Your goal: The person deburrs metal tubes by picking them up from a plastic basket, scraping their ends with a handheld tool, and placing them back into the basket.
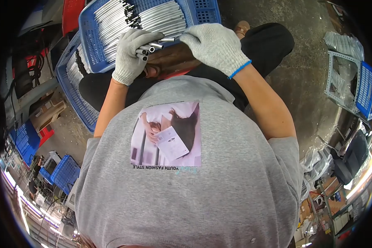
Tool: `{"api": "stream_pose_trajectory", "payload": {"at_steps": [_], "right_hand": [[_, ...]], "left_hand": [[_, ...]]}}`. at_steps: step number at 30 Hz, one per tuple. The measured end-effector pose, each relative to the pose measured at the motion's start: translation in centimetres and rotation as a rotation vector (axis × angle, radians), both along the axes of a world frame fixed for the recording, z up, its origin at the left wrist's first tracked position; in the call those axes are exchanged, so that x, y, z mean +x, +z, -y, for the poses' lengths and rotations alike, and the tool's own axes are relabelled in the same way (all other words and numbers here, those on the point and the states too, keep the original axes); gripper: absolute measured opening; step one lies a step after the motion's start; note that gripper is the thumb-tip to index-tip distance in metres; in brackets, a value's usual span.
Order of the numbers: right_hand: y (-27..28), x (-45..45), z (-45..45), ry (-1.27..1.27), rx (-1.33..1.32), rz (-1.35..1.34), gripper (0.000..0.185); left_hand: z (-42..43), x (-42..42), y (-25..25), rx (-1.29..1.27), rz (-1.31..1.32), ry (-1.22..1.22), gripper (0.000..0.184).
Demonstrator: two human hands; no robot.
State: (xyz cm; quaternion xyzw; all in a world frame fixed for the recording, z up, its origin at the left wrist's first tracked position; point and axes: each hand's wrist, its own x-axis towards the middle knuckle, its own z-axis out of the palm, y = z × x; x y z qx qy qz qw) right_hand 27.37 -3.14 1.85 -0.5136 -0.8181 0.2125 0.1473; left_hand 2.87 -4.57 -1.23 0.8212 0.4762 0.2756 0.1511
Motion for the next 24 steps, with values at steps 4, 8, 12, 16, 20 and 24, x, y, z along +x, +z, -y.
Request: {"api": "stream_pose_trajectory", "payload": {"at_steps": [4, 8, 12, 16, 20, 24], "right_hand": [[-0.6, 0.0, 0.6, 0.082, -0.046, 0.001, 0.029], [1.3, -0.4, 0.0, 0.056, -0.064, -0.003, 0.029], [0.4, -0.4, -0.3, 0.036, -0.037, -0.023, 0.029], [-0.3, -0.7, -0.4, 0.039, -0.036, -0.038, 0.028], [0.2, -1.4, 0.0, 0.118, -0.142, -0.015, 0.026], [1.1, -3.0, -1.1, 0.111, -0.364, -0.335, 0.026]], "left_hand": [[0.3, 0.0, -0.5, 0.002, 0.038, 0.041, 0.034], [0.3, -0.1, -0.7, 0.054, -0.022, 0.062, 0.034], [0.4, -0.4, -0.6, 0.062, 0.001, 0.051, 0.035], [0.3, -0.8, -0.8, 0.064, 0.049, 0.032, 0.037], [0.4, -1.5, -1.6, 0.09, 0.065, 0.063, 0.041], [0.4, -3.2, -1.0, 0.061, 0.066, 0.055, 0.037]]}}
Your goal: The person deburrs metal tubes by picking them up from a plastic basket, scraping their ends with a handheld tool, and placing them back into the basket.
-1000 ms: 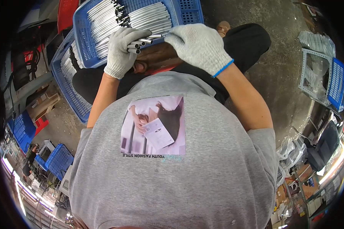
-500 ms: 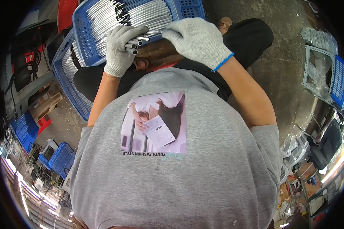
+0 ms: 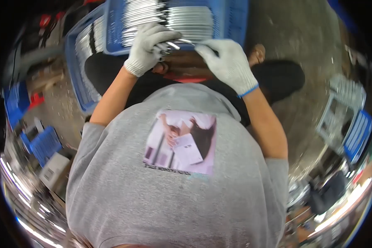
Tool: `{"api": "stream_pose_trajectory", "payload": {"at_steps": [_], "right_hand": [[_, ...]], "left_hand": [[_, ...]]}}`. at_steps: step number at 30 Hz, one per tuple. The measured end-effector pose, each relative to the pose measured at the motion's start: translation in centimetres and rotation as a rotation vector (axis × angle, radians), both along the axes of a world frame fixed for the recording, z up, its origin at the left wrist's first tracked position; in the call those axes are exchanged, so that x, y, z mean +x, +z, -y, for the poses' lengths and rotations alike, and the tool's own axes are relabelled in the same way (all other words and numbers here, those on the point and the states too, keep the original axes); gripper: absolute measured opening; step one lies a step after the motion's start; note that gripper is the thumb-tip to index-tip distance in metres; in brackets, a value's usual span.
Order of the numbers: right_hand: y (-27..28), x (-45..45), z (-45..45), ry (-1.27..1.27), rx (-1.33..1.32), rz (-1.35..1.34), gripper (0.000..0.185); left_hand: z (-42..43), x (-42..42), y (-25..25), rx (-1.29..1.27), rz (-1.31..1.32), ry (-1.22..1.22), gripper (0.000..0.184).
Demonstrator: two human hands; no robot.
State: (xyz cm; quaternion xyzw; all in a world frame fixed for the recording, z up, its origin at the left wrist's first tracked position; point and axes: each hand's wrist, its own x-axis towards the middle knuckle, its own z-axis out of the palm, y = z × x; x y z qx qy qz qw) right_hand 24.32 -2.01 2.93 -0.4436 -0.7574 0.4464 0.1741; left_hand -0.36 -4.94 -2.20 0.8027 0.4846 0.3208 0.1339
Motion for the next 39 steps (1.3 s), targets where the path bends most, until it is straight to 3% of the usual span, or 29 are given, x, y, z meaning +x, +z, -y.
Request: {"api": "stream_pose_trajectory", "payload": {"at_steps": [2, 3, 5, 8, 12, 15, 17, 19, 30, 39], "right_hand": [[-0.3, -1.0, 0.1, -0.085, -0.098, 0.0, 0.025], [-1.0, -1.4, -0.1, -0.011, -0.084, -0.008, 0.025], [-2.7, -2.0, -0.6, -0.06, 0.124, 0.123, 0.024], [-3.3, -2.8, -0.5, 0.037, 0.119, 0.156, 0.026], [-3.8, -4.4, -0.4, 0.117, 0.156, 0.276, 0.029], [-3.4, -5.4, -0.5, 0.159, 0.145, 0.301, 0.031], [-3.2, -6.3, -0.7, 0.203, 0.164, 0.327, 0.03], [-2.8, -7.0, -0.8, 0.215, 0.176, 0.368, 0.029], [-1.3, -11.9, -1.8, 0.189, 0.071, 0.517, 0.029], [-1.3, -11.8, -1.7, 0.194, 0.112, 0.534, 0.031]], "left_hand": [[-0.5, -1.3, -0.7, 0.019, 0.004, -0.017, 0.038], [-0.7, -2.3, -1.0, 0.033, -0.007, 0.057, 0.038], [-1.3, -4.5, -1.7, 0.058, -0.206, 0.025, 0.038], [-2.8, -7.7, -3.7, -0.092, -0.394, 0.109, 0.038], [-4.6, -10.1, -3.2, -0.717, -0.557, 0.172, 0.039], [-6.6, -10.9, -8.6, -0.614, -0.586, 0.15, 0.02], [-6.3, -11.0, -9.8, -0.485, -0.617, 0.267, 0.018], [-6.5, -11.0, -10.0, -0.521, -0.588, 0.333, 0.019], [-6.6, -10.4, -5.2, -0.546, -0.531, 0.388, 0.023], [-6.1, -9.0, -4.8, -0.502, -0.318, 0.377, 0.019]]}}
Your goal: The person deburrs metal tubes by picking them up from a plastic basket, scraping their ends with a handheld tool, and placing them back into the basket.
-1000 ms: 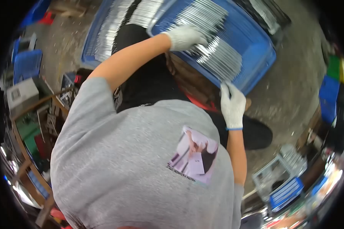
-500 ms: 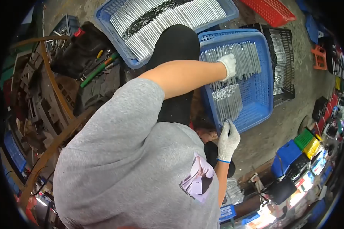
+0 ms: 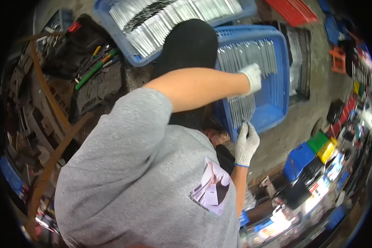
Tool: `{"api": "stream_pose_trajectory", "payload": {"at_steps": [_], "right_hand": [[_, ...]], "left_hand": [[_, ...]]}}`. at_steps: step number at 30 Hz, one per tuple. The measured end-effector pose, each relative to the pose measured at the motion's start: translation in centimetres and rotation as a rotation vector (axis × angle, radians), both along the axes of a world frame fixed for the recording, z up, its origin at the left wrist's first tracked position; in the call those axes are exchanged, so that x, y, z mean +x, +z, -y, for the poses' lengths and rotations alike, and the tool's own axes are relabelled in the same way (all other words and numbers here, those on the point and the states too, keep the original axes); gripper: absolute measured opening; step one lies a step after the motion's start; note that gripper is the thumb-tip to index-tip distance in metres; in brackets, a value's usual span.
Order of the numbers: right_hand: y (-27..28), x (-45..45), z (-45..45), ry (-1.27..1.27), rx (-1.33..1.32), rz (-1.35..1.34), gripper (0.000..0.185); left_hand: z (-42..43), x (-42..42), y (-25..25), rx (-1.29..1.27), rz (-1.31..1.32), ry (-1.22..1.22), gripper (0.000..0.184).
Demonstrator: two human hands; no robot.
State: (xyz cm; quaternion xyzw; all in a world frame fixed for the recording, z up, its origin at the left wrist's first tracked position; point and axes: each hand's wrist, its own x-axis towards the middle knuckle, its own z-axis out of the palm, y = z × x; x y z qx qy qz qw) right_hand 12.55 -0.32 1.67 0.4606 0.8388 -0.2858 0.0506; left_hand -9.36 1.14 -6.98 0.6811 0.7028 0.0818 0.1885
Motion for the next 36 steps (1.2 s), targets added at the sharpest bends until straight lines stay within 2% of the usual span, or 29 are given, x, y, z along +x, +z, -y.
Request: {"api": "stream_pose_trajectory", "payload": {"at_steps": [2, 3, 5, 9, 11, 12, 17, 22, 26, 32, 36], "right_hand": [[-0.1, 1.8, 0.1, -0.01, 0.062, -0.027, 0.031], [-0.5, 2.7, 0.2, -0.014, 0.112, -0.045, 0.031], [-1.0, 4.5, 0.3, -0.054, 0.128, -0.066, 0.029], [-1.7, 8.4, 1.1, -0.171, 0.162, -0.126, 0.028], [-2.2, 10.0, 1.9, -0.243, 0.137, -0.135, 0.027], [-2.4, 10.9, 1.9, -0.282, 0.133, -0.147, 0.027], [-4.2, 13.7, 3.3, -0.28, 0.208, -0.236, 0.028], [-4.3, 14.5, 3.1, -0.333, 0.192, -0.266, 0.028], [-4.9, 14.7, 3.2, -0.345, 0.194, -0.274, 0.029], [-5.7, 15.1, 3.4, -0.354, 0.21, -0.311, 0.029], [-5.9, 15.2, 3.4, -0.385, 0.171, -0.26, 0.03]], "left_hand": [[0.2, 0.7, -1.0, 0.034, 0.106, -0.039, 0.018], [0.3, 0.8, -0.5, -0.054, 0.134, -0.108, 0.017], [-0.2, 2.3, -2.3, -0.073, 0.066, -0.201, 0.016], [0.9, 4.7, -1.7, -0.073, 0.066, -0.321, 0.025], [0.9, 6.5, -4.7, 0.066, 0.069, -0.367, 0.027], [0.6, 7.8, -5.1, 0.057, 0.057, -0.405, 0.027], [0.6, 11.7, -6.2, 0.011, 0.208, -0.347, 0.033], [-0.2, 13.8, -4.2, -0.238, 0.105, -0.338, 0.039], [0.3, 13.9, -2.7, -0.469, 0.209, -0.289, 0.041], [1.1, 12.8, -2.5, -0.439, 0.362, -0.366, 0.038], [0.8, 12.5, -2.0, -0.459, 0.442, -0.329, 0.033]]}}
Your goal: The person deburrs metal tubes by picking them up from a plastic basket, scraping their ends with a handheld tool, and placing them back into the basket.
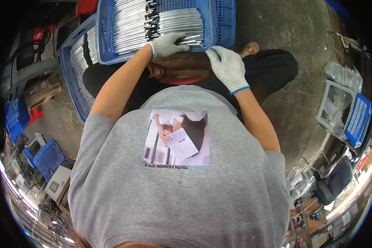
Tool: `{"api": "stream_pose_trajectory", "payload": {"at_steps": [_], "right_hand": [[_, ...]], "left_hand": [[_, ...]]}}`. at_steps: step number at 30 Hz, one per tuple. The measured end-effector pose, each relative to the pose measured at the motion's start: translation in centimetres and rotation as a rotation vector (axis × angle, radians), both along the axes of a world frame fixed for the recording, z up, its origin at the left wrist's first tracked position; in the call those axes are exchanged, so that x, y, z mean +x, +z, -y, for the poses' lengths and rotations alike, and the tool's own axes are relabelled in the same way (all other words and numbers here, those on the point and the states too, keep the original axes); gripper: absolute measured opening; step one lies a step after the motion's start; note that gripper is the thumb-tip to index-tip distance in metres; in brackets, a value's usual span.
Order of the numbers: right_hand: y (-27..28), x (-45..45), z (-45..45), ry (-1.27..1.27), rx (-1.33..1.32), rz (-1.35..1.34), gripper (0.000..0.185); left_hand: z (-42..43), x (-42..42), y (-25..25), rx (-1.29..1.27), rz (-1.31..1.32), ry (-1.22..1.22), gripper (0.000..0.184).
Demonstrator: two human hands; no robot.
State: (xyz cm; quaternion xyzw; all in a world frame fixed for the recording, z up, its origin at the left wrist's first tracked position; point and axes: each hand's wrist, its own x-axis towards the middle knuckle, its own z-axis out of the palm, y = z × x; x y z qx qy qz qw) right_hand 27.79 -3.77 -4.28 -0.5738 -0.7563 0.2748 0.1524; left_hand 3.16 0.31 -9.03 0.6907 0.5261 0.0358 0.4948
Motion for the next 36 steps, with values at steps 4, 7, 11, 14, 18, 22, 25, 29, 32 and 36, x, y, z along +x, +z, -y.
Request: {"api": "stream_pose_trajectory", "payload": {"at_steps": [4, 7, 11, 14, 18, 22, 25, 29, 32, 36], "right_hand": [[0.5, -0.1, 0.0, -0.025, -0.009, 0.016, 0.031], [0.5, -0.1, 0.3, -0.048, -0.018, 0.031, 0.032], [0.3, 0.2, -0.1, -0.057, -0.019, 0.069, 0.033], [0.0, 0.5, -0.3, -0.054, 0.014, 0.057, 0.033], [1.0, 0.9, -0.3, -0.046, 0.052, 0.053, 0.033], [2.8, 0.8, -0.7, -0.017, 0.076, 0.048, 0.032], [3.7, 0.7, -0.8, 0.022, 0.041, 0.054, 0.031], [4.3, 0.6, -0.8, 0.068, 0.034, 0.061, 0.029], [4.1, 0.6, -0.7, 0.095, 0.049, 0.073, 0.029], [4.0, 0.7, -0.7, 0.133, 0.096, 0.098, 0.028]], "left_hand": [[-0.4, 0.0, -0.2, 0.045, 0.011, -0.007, 0.031], [-0.3, 0.3, -1.5, 0.092, -0.023, -0.02, 0.03], [-1.0, 0.7, -2.7, 0.211, -0.127, -0.015, 0.03], [-1.1, 0.9, -1.7, 0.246, -0.061, 0.02, 0.03], [-1.0, 0.5, 0.2, 0.257, 0.027, 0.005, 0.028], [-0.5, -0.3, 2.9, 0.251, 0.1, -0.002, 0.027], [0.3, -0.4, 4.3, 0.215, 0.147, 0.026, 0.024], [1.0, -0.3, 4.8, 0.256, 0.137, 0.026, 0.024], [1.3, -0.2, 5.0, 0.282, 0.127, 0.023, 0.025], [1.5, -0.2, 4.9, 0.314, 0.107, 0.014, 0.026]]}}
